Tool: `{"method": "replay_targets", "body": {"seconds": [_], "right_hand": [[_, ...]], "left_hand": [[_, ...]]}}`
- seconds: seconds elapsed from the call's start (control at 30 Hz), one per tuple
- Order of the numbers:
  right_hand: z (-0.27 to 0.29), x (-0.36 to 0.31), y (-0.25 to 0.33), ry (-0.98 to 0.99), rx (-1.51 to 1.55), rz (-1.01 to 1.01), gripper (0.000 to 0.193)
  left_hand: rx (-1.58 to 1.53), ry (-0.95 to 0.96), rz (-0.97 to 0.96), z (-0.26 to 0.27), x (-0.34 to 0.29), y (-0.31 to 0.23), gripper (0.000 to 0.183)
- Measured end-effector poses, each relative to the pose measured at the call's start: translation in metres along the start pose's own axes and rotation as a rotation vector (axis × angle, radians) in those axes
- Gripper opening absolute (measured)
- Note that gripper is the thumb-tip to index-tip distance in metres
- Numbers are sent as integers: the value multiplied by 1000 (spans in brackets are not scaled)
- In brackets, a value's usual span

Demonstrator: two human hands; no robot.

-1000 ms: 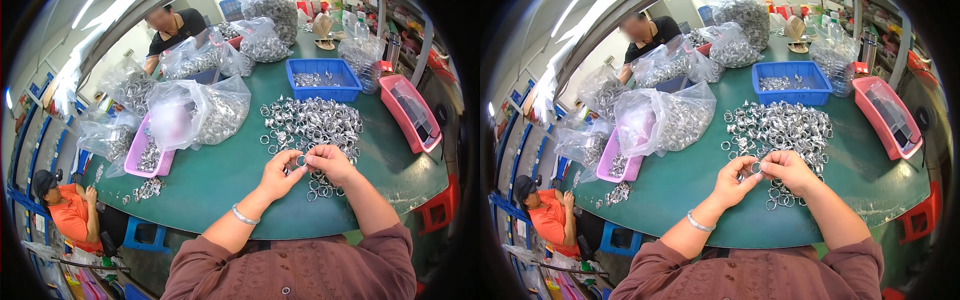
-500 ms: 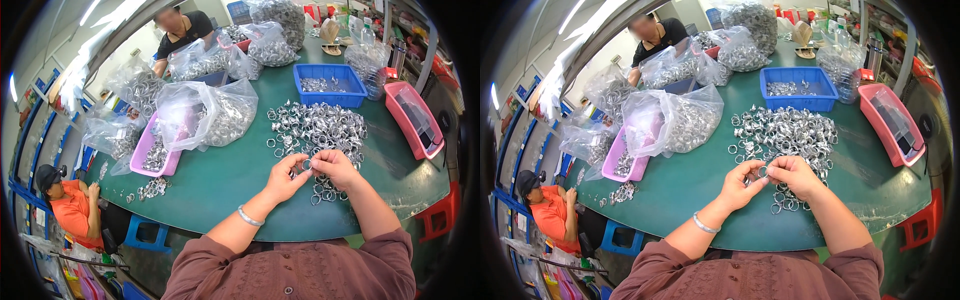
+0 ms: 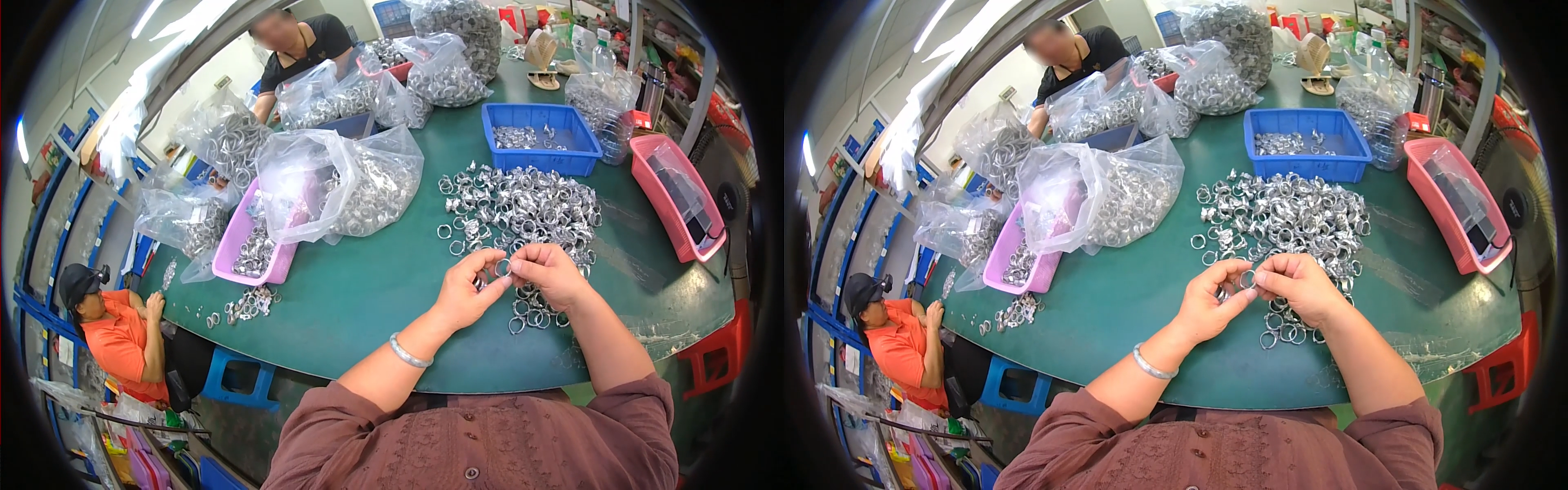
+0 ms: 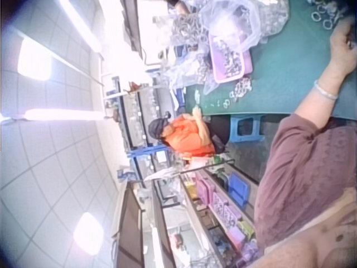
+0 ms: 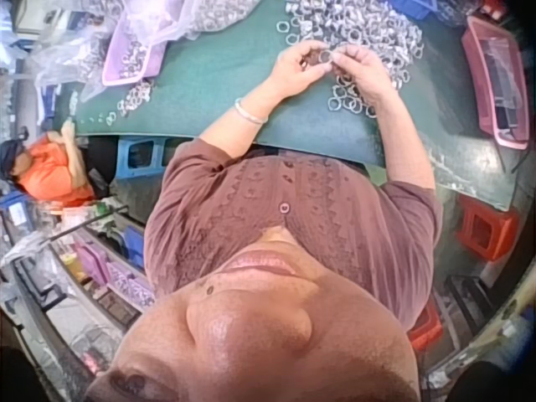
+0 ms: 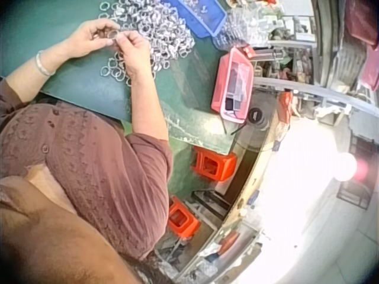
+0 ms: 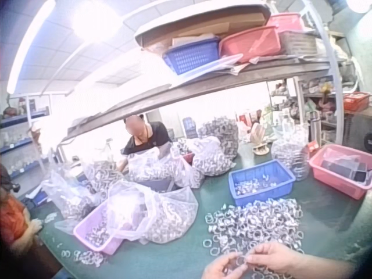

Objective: The person sorts metal keychain rings by picking them up from a pile, checking them, and placing them into different containers or a separate pile on the table.

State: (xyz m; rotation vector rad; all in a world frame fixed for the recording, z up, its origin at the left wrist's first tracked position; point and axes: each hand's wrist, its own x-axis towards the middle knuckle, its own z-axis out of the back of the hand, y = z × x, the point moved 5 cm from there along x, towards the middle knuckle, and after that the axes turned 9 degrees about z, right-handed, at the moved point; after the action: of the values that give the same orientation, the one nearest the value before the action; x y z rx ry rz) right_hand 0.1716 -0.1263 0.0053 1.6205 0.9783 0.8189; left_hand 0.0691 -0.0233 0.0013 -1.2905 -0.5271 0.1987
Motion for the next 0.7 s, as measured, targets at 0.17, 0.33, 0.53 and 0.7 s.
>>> {"method": "replay_targets", "body": {"seconds": [0.17,0.33,0.53,0.7], "right_hand": [[-1,0,1,7,-9,8,12],[-2,-1,2,34,-15,25,12],[-4,-1,4,28,-23,25,11],[-3,-1,4,32,-21,25,10]], "left_hand": [[-18,12,8,0,0,1,34],[-37,28,27,0,-1,2,33],[-26,39,27,0,-1,-1,32],[-16,38,36,-1,-1,-2,32]]}}
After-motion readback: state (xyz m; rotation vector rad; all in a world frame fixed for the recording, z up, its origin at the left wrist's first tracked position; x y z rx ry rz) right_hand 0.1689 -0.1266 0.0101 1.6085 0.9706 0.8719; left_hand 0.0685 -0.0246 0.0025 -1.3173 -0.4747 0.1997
